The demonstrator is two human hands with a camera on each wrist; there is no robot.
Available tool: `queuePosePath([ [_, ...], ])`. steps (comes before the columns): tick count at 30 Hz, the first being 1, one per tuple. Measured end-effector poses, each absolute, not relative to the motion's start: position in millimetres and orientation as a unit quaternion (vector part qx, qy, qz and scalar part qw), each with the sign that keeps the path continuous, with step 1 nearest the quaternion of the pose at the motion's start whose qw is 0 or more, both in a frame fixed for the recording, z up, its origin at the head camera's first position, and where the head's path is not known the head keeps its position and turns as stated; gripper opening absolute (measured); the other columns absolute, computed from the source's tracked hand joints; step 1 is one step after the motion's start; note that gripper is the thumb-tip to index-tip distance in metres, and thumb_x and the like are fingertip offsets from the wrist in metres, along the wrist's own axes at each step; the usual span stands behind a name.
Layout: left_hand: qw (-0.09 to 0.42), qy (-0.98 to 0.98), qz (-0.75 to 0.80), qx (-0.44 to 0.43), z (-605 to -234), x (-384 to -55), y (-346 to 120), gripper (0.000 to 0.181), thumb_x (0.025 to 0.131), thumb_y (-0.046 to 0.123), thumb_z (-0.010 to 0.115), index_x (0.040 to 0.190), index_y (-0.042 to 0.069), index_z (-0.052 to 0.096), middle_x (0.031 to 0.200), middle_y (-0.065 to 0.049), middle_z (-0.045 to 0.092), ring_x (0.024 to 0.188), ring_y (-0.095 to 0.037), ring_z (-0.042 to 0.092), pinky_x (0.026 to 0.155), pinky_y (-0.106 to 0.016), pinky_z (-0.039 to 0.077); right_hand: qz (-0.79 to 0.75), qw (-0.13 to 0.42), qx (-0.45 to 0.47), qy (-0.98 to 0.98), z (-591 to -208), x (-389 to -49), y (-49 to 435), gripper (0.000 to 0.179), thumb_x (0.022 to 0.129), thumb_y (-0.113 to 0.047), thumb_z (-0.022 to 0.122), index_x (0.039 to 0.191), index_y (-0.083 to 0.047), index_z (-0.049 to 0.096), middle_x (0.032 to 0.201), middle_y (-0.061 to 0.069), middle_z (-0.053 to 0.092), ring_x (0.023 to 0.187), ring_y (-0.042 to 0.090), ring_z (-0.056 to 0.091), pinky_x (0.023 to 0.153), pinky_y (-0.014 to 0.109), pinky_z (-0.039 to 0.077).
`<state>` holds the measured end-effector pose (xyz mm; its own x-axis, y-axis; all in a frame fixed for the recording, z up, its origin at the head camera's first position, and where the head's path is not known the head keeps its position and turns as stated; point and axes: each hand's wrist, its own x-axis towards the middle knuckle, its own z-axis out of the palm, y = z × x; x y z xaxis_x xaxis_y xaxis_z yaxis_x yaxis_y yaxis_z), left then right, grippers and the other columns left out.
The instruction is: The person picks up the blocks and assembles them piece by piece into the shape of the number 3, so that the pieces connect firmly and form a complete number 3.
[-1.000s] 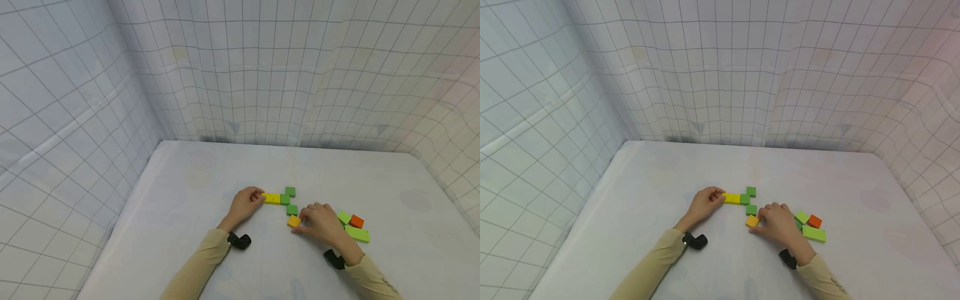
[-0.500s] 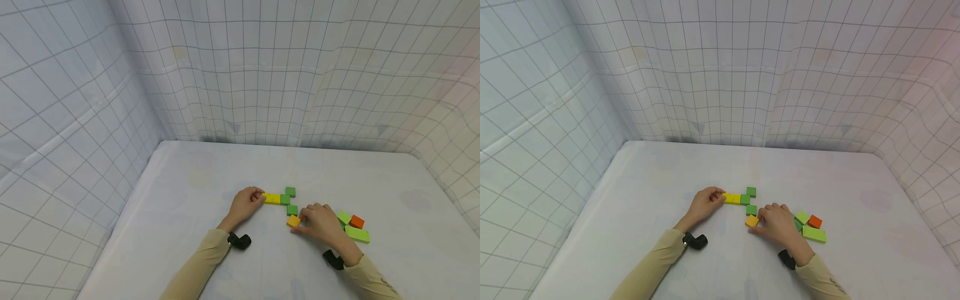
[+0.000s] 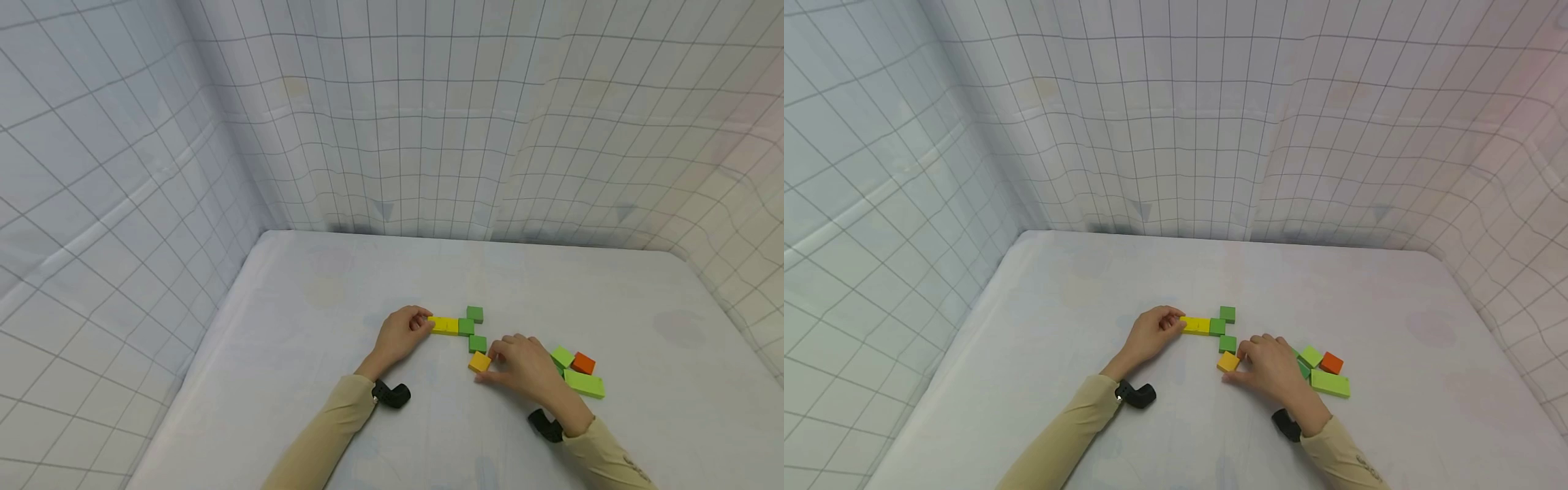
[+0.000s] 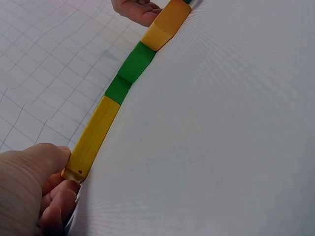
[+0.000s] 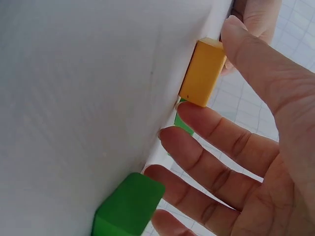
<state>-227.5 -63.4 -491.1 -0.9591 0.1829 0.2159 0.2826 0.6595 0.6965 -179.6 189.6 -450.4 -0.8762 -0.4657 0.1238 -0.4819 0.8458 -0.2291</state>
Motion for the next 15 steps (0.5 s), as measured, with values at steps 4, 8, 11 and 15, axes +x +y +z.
queuePosePath([
  [4,0.064,-0.909,-0.392,-0.13,-492,-227,-63,0.022,0.089,0.031,0.061,0.102,0.015,0.067,0.08,0.006,0.058,0.067,-0.005,0.05,0.063,-0.02,0.042,0.168,0.018,0.247,-0.954,-446,-181,200,0.04,0.065,-0.053,0.076,0.086,-0.021,0.067,0.075,-0.011,0.057,0.069,0.007,0.047,0.067,0.03,0.04],
  [8,0.067,-0.907,-0.393,-0.133,-491,-227,-64,0.022,0.089,0.031,0.061,0.102,0.015,0.067,0.08,0.006,0.058,0.066,-0.005,0.05,0.063,-0.021,0.042,0.21,0.008,0.221,-0.952,-435,-184,217,0.036,0.072,-0.05,0.073,0.091,-0.019,0.068,0.079,-0.008,0.059,0.076,0.011,0.053,0.066,0.03,0.043],
  [11,0.067,-0.907,-0.394,-0.133,-491,-227,-64,0.022,0.089,0.032,0.061,0.102,0.015,0.067,0.079,0.006,0.058,0.066,-0.005,0.05,0.063,-0.021,0.042,0.218,0.009,0.199,-0.956,-428,-186,232,0.032,0.078,-0.046,0.069,0.094,-0.019,0.068,0.082,-0.008,0.06,0.08,0.013,0.056,0.067,0.033,0.045],
  [15,0.065,-0.906,-0.397,-0.132,-490,-228,-64,0.022,0.089,0.031,0.061,0.102,0.015,0.067,0.079,0.006,0.058,0.066,-0.005,0.05,0.063,-0.02,0.042,0.222,0.01,0.193,-0.956,-424,-189,254,0.022,0.084,-0.035,0.067,0.096,-0.017,0.068,0.083,-0.008,0.061,0.081,0.014,0.056,0.067,0.034,0.045],
])
